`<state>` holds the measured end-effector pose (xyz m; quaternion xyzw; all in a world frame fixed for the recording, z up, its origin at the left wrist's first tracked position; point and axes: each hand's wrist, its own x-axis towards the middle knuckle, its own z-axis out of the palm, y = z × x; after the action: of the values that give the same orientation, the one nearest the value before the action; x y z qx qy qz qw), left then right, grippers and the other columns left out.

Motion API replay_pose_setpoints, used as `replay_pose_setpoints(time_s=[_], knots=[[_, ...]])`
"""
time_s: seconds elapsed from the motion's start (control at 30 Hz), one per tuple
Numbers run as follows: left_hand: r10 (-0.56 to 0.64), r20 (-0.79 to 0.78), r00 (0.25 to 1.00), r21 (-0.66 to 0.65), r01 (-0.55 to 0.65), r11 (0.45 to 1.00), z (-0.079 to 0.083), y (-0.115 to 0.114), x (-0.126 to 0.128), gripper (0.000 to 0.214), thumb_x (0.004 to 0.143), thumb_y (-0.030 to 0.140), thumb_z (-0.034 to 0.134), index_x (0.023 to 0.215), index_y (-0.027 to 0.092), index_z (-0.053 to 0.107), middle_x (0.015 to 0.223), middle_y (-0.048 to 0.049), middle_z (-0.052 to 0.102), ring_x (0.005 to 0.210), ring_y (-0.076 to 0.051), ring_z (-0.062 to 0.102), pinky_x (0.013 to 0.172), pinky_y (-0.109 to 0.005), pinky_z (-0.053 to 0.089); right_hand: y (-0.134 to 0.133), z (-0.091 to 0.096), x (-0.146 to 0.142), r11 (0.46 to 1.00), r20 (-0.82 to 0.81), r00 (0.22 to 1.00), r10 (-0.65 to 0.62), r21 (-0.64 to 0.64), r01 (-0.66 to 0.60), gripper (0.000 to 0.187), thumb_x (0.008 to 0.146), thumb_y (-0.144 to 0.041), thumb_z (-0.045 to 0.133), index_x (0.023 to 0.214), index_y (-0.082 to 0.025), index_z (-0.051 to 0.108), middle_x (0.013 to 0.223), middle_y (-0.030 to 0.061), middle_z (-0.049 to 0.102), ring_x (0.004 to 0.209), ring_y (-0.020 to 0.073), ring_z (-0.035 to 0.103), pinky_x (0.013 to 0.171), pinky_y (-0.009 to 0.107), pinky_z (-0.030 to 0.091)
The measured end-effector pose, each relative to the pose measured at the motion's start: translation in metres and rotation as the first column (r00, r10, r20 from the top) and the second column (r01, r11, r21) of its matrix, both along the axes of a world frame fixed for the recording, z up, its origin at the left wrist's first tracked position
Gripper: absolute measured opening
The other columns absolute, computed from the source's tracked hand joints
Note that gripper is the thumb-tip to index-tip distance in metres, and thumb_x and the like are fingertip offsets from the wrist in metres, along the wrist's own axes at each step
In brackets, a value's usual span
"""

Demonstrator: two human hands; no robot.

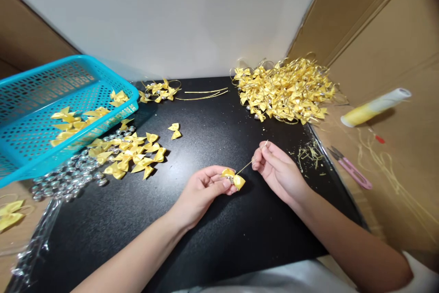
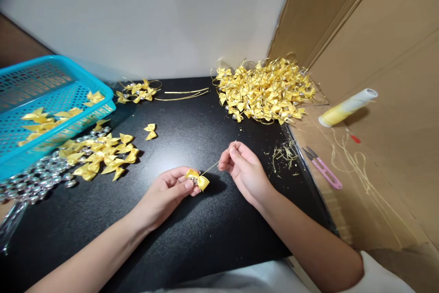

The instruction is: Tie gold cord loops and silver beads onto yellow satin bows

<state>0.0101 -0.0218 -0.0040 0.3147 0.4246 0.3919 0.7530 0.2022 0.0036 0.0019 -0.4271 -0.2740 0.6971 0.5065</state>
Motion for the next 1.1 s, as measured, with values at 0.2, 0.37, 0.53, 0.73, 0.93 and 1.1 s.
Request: replay_pose_setpoints(time_s=[0.2, 0.37, 0.53, 0.73, 0.93, 1.1], knots=[[0.097, -0.475, 0.874, 0.597, 0.239, 0.766, 0.005, -0.004, -0.007, 0.011, 0.083, 0.018, 0.068, 0.093, 0.016, 0.072, 0.081, -0.0070, 0.076, 0.070, -0.015, 0.068, 0.068, -0.025, 0.055, 0.003, -0.004, 0.001, 1.000, 0.130, 0.991, 0.010, 0.006, -0.011, 0.032, 0.072, -0.045, 0.076, 0.077, -0.021, 0.056, 0.080, 0.0010, 0.066, 0.067, 0.0126, 0.055, 0.063, 0.027, 0.045], [0.338, -0.670, 0.661, 0.742, 0.613, 0.274, 0.000, -0.007, -0.007, 0.021, 0.090, 0.011, 0.054, 0.103, 0.017, 0.068, 0.087, -0.0083, 0.072, 0.076, -0.017, 0.066, 0.068, -0.027, 0.055, 0.010, -0.010, 0.002, 0.967, 0.622, 0.778, -0.089, 0.243, -0.083, 0.017, 0.078, -0.036, 0.067, 0.071, -0.020, 0.064, 0.102, 0.0070, 0.065, 0.087, 0.0194, 0.057, 0.073, 0.033, 0.045], [0.434, -0.758, 0.487, 0.611, 0.763, 0.210, -0.009, -0.010, -0.002, 0.019, 0.094, 0.013, 0.048, 0.100, 0.015, 0.066, 0.083, -0.0073, 0.067, 0.073, -0.017, 0.060, 0.064, -0.028, 0.054, 0.031, -0.011, -0.010, 0.912, 0.866, 0.480, -0.140, 0.302, -0.279, 0.007, 0.075, -0.022, 0.070, 0.068, -0.023, 0.071, 0.102, 0.0051, 0.066, 0.102, 0.0253, 0.053, 0.096, 0.046, 0.037], [0.510, -0.777, 0.369, 0.559, 0.777, 0.289, -0.014, -0.009, -0.001, 0.019, 0.094, 0.016, 0.050, 0.106, 0.014, 0.065, 0.082, -0.0062, 0.064, 0.071, -0.018, 0.056, 0.063, -0.030, 0.050, 0.054, -0.008, -0.032, 0.899, 0.949, 0.298, -0.105, 0.219, -0.379, 0.005, 0.072, -0.022, 0.075, 0.068, -0.024, 0.074, 0.107, 0.0052, 0.063, 0.109, 0.0287, 0.048, 0.096, 0.049, 0.035], [0.477, -0.797, 0.369, 0.559, 0.750, 0.354, -0.017, -0.008, -0.001, 0.018, 0.090, 0.020, 0.060, 0.107, 0.015, 0.065, 0.083, -0.0061, 0.064, 0.073, -0.020, 0.055, 0.064, -0.033, 0.050, 0.051, -0.012, -0.035, 0.897, 0.954, 0.269, -0.133, 0.232, -0.377, 0.002, 0.074, -0.024, 0.076, 0.075, -0.026, 0.075, 0.110, 0.0054, 0.060, 0.111, 0.0291, 0.048, 0.095, 0.051, 0.036], [0.448, -0.794, 0.411, 0.587, 0.710, 0.390, -0.017, -0.009, -0.002, 0.019, 0.089, 0.018, 0.060, 0.107, 0.016, 0.065, 0.086, -0.0060, 0.063, 0.076, -0.020, 0.056, 0.065, -0.032, 0.051, 0.047, -0.015, -0.037, 0.904, 0.951, 0.261, -0.165, 0.252, -0.345, 0.003, 0.075, -0.024, 0.075, 0.078, -0.025, 0.074, 0.113, 0.0063, 0.059, 0.113, 0.0300, 0.047, 0.097, 0.051, 0.036]])
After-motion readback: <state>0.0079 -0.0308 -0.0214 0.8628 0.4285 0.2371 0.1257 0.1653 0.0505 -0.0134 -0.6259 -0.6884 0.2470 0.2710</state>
